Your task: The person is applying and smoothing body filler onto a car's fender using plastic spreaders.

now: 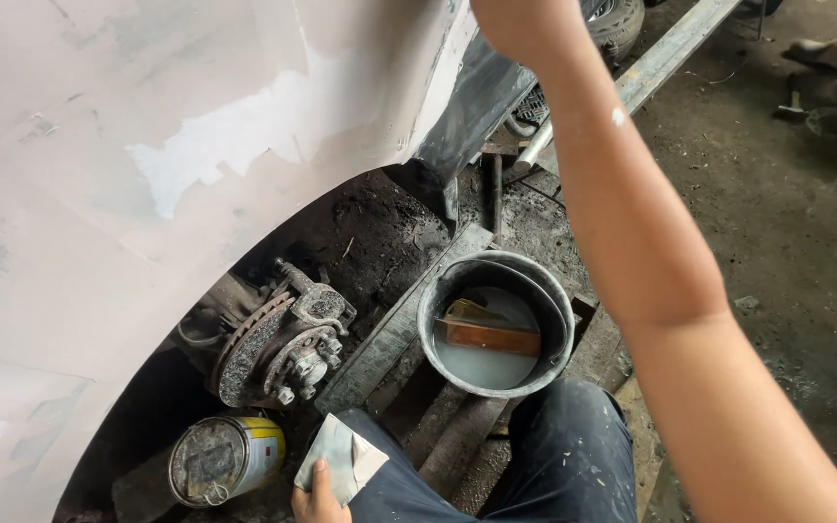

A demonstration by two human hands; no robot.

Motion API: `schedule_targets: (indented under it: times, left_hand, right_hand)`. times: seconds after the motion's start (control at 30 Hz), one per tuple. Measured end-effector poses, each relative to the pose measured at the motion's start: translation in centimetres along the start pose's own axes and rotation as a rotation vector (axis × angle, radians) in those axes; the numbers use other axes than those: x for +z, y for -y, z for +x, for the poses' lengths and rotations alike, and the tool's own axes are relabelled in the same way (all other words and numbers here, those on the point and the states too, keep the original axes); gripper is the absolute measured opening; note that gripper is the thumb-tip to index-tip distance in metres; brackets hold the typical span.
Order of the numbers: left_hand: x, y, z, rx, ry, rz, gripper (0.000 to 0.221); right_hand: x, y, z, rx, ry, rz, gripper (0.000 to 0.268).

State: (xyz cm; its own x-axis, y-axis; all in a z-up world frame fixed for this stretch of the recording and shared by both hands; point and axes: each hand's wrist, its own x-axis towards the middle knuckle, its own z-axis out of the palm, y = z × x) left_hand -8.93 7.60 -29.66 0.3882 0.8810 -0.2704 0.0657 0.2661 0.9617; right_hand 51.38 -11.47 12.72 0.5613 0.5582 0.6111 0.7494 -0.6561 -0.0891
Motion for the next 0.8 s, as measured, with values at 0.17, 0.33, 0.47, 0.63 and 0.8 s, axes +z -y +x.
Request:
schedule_targets:
  times: [0.17,0.33,0.47,0.63,0.8]
  left_hand:
    - [0.2,0.3,0.2,-0.037,0.017,-0.04,0.041]
    - [0.5,-0.4,0.0,-0.09,0.02,-0.115,0.042]
    - [1.1,-2.5,-1.1,-0.134,-0.037,-0.053,0.043]
    - [1.0,-3.0,-1.7,-0.158,-0.055,0.005,0.044]
    - [0.7,-4.0,-2.3,0.04,-0.01,0.377,0.04]
  right_hand:
    - [-4.2,9.9,-5.0,0.104,-0.222,0.328,0.02]
    - [-2.8,13.3,-7.6,-0.089,-0.32,0.412,0.051]
    - [-0.1,15.1,-10.2,-0.191,-0.376,0.462,0.052]
    - [2.0,18.2,-14.3,-0.146,-0.377,0.502,0.052]
    - [0.7,20.7,-18.1,-0.123,-0.223,0.634,0.059]
